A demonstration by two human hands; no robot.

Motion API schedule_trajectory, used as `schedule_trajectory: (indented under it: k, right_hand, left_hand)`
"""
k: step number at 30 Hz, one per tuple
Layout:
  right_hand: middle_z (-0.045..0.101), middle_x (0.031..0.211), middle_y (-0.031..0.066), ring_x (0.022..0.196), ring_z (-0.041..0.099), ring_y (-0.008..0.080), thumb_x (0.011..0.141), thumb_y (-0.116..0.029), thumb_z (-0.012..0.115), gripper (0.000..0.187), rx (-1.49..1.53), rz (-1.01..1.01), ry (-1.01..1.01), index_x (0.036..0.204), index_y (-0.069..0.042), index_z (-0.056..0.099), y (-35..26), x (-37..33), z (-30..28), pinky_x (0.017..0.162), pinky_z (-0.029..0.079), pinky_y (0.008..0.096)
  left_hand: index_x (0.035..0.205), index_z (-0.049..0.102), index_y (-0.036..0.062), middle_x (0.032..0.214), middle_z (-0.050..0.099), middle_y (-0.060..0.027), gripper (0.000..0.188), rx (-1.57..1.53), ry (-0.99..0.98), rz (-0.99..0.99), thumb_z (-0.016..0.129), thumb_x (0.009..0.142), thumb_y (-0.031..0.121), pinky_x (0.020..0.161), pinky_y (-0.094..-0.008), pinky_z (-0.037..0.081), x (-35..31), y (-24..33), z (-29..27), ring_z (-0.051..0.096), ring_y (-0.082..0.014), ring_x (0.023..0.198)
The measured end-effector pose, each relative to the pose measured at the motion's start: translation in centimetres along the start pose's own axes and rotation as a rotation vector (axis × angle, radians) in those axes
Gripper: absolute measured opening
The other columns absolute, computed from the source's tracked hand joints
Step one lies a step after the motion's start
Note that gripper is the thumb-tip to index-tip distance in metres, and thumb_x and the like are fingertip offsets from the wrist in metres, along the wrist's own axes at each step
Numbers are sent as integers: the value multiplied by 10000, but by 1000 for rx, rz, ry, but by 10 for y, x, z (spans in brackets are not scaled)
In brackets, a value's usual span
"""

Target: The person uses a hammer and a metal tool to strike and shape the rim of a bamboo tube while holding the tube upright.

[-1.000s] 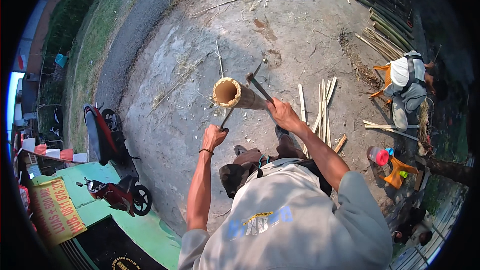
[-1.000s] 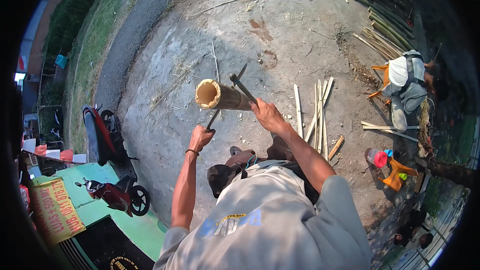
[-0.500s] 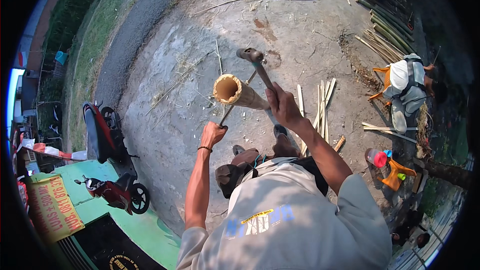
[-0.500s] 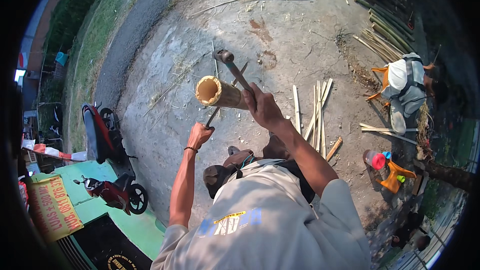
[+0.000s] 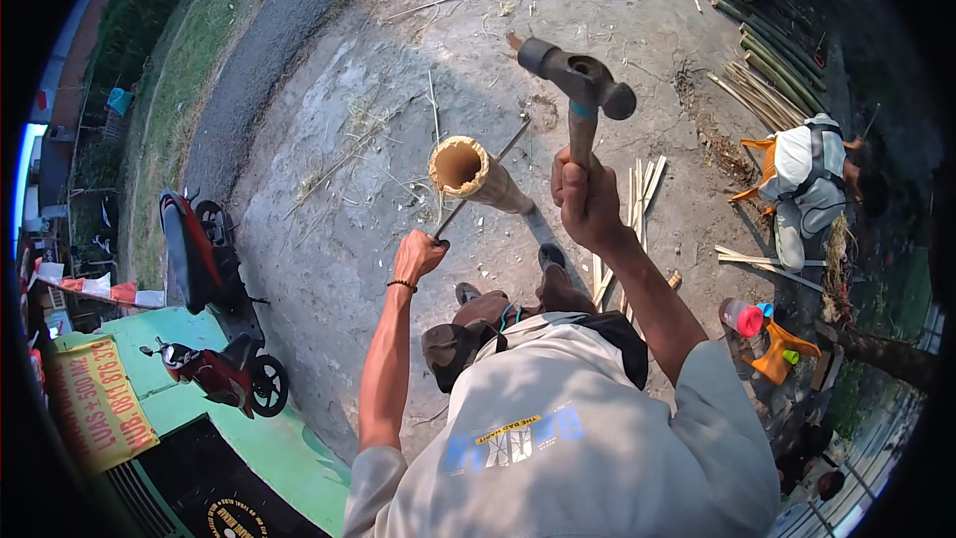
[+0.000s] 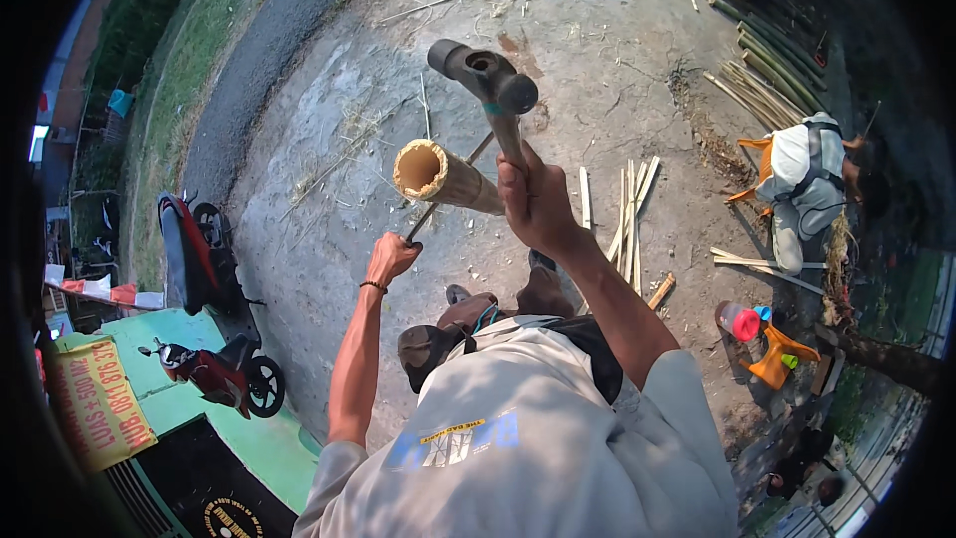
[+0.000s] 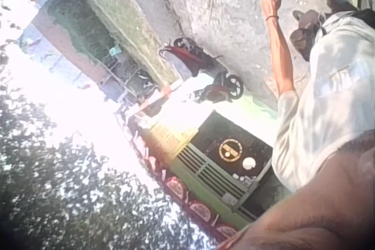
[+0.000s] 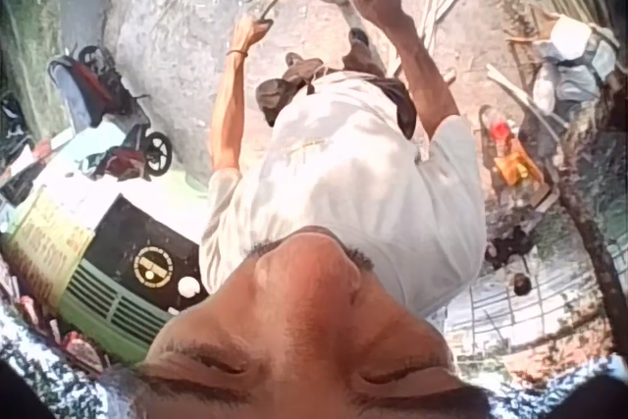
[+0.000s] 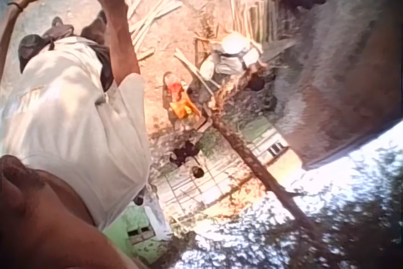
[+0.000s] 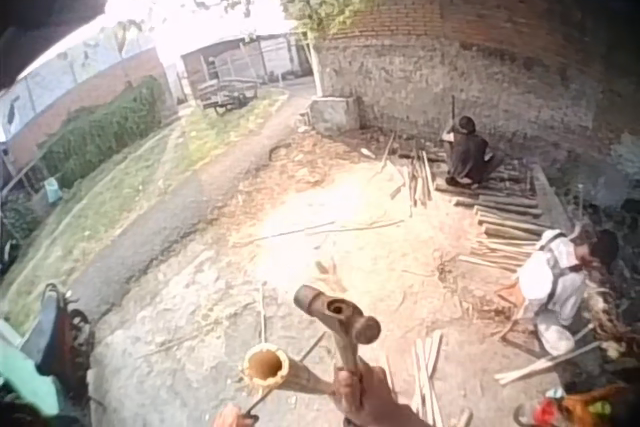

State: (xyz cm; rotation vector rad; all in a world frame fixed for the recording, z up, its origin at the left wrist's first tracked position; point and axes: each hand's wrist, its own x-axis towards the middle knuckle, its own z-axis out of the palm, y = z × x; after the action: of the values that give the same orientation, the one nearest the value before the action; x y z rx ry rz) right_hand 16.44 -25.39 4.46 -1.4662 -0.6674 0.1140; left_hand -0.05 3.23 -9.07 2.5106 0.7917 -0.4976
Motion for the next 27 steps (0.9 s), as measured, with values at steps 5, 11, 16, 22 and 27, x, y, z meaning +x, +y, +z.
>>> schedule_trajectory:
  k: [5,11,16,22,27]
  right_hand:
    - [598,736,304,810,636,497,1056,-447,414,504,-464,446,-267,995,24,581,124,-36,10,654,476,526]
    - [458,569,101,470,486,236,1067,-417,451,420,-187,129,7,902,-37,524,-38,53,-6,476,396,374]
    - [452,611,62,516,455,94,1076,-329,455,319,226,-61,61,971,-32,501,16,23,3,473,392,328]
    - [615,812,294,851,596,518,1054,-475,410,526,-521,430,-322,996,9,607,131,-56,19,718,452,553]
    - [490,609,237,554,506,450,1059,-453,442,474,-393,356,-209,947,-3,541,14,12,-2,531,392,455]
  left_hand:
    - [734,627,-86,734,615,-304,407,93,27,48,672,753,318,660,-492,509,10,-10,-4,648,-467,742]
    - [705,587,-90,669,552,-294,437,102,-29,17,678,766,333,614,-476,487,13,-28,-11,587,-428,628]
    - [697,560,-104,623,504,-284,470,58,58,0,688,768,343,597,-466,481,13,-27,-10,542,-409,567]
    - [715,583,-94,673,581,-287,447,111,16,46,682,759,340,598,-478,494,-18,0,-10,624,-455,668]
    - [736,668,-51,743,647,-292,377,132,-20,-13,680,737,326,674,-505,529,0,4,-19,661,-472,764]
